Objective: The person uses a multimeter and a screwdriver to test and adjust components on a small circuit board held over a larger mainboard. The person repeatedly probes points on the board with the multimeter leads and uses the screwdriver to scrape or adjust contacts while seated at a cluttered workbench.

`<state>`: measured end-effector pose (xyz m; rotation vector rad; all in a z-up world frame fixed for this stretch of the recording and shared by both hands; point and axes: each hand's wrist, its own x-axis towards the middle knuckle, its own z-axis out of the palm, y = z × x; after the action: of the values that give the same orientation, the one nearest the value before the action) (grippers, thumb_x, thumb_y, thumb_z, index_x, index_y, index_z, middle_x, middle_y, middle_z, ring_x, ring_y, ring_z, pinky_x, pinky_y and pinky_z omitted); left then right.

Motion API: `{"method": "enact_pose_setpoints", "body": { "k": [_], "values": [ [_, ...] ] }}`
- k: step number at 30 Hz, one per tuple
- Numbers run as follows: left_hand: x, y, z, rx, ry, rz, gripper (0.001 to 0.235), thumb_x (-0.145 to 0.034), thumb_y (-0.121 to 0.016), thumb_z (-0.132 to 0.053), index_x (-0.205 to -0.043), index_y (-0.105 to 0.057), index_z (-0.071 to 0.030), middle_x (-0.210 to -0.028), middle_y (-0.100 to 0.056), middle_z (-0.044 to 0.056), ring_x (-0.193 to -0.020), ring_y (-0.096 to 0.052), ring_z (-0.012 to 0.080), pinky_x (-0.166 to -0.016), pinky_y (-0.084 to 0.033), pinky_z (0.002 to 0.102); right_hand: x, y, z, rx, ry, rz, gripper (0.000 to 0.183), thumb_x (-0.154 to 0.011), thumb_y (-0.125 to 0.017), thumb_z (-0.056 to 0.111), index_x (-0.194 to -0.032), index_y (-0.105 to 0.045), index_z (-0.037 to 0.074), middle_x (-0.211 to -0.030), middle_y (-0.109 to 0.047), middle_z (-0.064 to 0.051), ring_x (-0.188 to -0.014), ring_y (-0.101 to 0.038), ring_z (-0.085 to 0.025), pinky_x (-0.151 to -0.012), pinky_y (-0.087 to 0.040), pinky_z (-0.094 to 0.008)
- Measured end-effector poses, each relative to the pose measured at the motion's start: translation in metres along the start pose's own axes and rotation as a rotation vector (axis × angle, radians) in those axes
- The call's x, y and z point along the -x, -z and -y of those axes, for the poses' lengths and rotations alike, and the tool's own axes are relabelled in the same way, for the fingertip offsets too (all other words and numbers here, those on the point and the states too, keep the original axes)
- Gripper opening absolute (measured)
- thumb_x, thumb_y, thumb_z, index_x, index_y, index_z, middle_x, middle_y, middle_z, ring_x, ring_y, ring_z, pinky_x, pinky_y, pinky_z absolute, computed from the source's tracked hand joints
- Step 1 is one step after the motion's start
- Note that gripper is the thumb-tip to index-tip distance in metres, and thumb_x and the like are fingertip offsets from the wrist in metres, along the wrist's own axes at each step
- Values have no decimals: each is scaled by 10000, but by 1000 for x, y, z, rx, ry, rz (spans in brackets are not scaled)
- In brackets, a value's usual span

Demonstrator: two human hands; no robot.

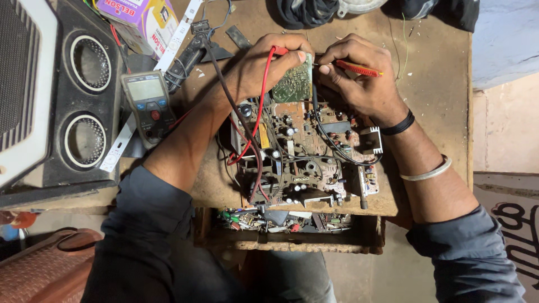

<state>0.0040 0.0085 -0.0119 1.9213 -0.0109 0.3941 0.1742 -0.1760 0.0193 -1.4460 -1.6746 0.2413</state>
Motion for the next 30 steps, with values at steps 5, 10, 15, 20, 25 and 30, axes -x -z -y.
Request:
{"method": "enact_pose_setpoints", "body": {
  "k": [5,10,15,20,25,30],
  "values": [
    [-1,-1,1,30,14,13,248,-1064,-504,-161,-1130,-676,5,-827,-627,-2,-781,-570,64,-707,-454,266,-2,1,5,44,20,-1,114,-999,-795,29,-1070,-707,11,-1044,-709,-102,-959,-690,-214,-845,-546,-325],
    [-2,0,3,-3,-50,12,266,-1101,-503,-172,-1160,-685,13,-826,-595,-14,-779,-544,60,-691,-442,265,-3,0,7,92,103,3,135,-974,-756,-46,-1076,-686,8,-1065,-712,-107,-990,-705,-245,-881,-557,-336],
    [-2,0,6,-51,61,21,287,-1086,-513,-193,-1150,-696,19,-707,-512,-21,-667,-459,63,-584,-380,277,-5,3,2,161,173,15,183,-932,-730,-92,-1078,-693,12,-1085,-710,-117,-1042,-715,-264,-895,-568,-325],
    [-4,-1,15,7,-40,20,295,-1104,-530,-204,-1195,-679,34,-805,-617,-35,-732,-537,41,-631,-450,262,-4,6,-5,182,247,40,240,-935,-835,-4,-1137,-708,13,-1155,-697,-142,-1134,-708,-301,-996,-571,-370],
    [-6,-2,18,2,0,26,301,-1101,-532,-213,-1174,-695,30,-741,-562,-37,-685,-473,39,-583,-390,270,-1,6,-4,151,206,39,224,-950,-829,-25,-1132,-706,18,-1158,-709,-129,-1088,-722,-283,-944,-574,-343],
    [-6,-5,24,95,58,25,302,-1087,-537,-223,-1152,-704,20,-713,-534,-61,-633,-427,27,-530,-336,261,0,5,-7,159,190,41,223,-921,-833,-29,-1099,-708,18,-1138,-725,-131,-1084,-724,-281,-941,-578,-352]
  ]
}}
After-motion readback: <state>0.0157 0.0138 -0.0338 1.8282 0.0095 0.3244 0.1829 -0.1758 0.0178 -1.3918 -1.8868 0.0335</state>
